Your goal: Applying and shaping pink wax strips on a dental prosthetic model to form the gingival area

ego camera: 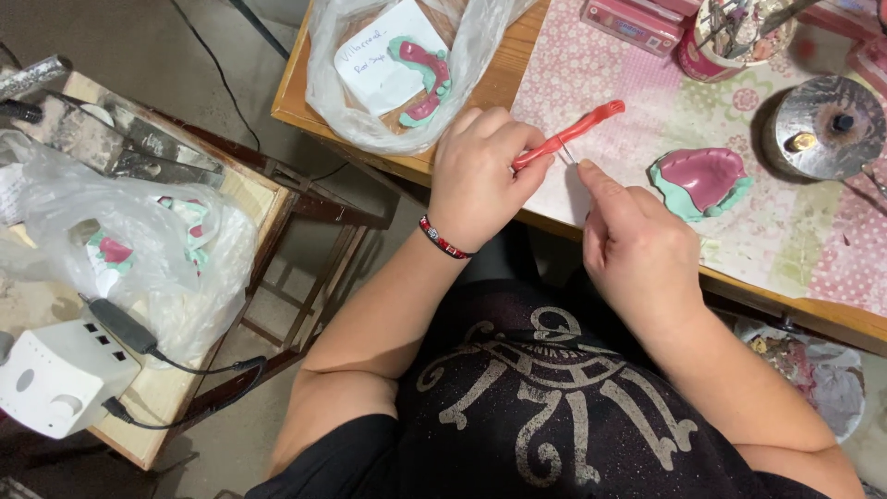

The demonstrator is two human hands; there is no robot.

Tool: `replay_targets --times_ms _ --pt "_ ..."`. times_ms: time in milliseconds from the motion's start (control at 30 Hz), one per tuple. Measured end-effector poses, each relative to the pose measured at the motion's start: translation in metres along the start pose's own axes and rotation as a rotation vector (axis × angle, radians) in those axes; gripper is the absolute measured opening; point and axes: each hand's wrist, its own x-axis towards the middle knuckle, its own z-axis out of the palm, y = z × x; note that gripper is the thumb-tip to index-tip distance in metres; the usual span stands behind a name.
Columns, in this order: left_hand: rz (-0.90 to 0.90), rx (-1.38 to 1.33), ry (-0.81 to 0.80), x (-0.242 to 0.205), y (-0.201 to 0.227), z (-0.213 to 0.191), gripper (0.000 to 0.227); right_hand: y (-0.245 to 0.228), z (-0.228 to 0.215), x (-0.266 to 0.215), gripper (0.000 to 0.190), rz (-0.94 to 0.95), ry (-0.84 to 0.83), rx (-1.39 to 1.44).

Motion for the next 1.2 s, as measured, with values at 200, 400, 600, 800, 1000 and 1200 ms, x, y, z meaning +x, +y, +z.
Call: replay_targets --times_ms 200,400,600,800,1000,1200 --pt "-0.029 0.035 -0.005 0.003 0.004 0.001 0.012 0.001 0.003 0.001 0.039 -0.013 -0.014 -0.057" --pt "-0.036 0.036 -0.032 0.005 0.004 0.0 0.013 -0.004 -0.004 0.008 0.042 -0.005 -0.061 -0.105" --pt "-0.04 0.006 -0.076 0.006 0.004 -0.003 0.014 -0.005 -0.014 0.017 0.032 -0.047 -0.112 -0.228" --pt "-0.057 -0.009 -0.076 0.006 0.004 -0.001 0.014 -0.01 -0.022 0.026 0.032 -0.108 -0.145 -0.33" --pt "-0.052 0.02 -0.074 0.003 0.001 0.002 0.014 -0.005 -0.016 0.026 0.032 -0.087 -0.204 -0.291" --pt "-0.062 0.045 -0.053 0.001 0.01 -0.002 0.014 -0.01 -0.024 0.029 0.032 0.016 -0.327 -0.161"
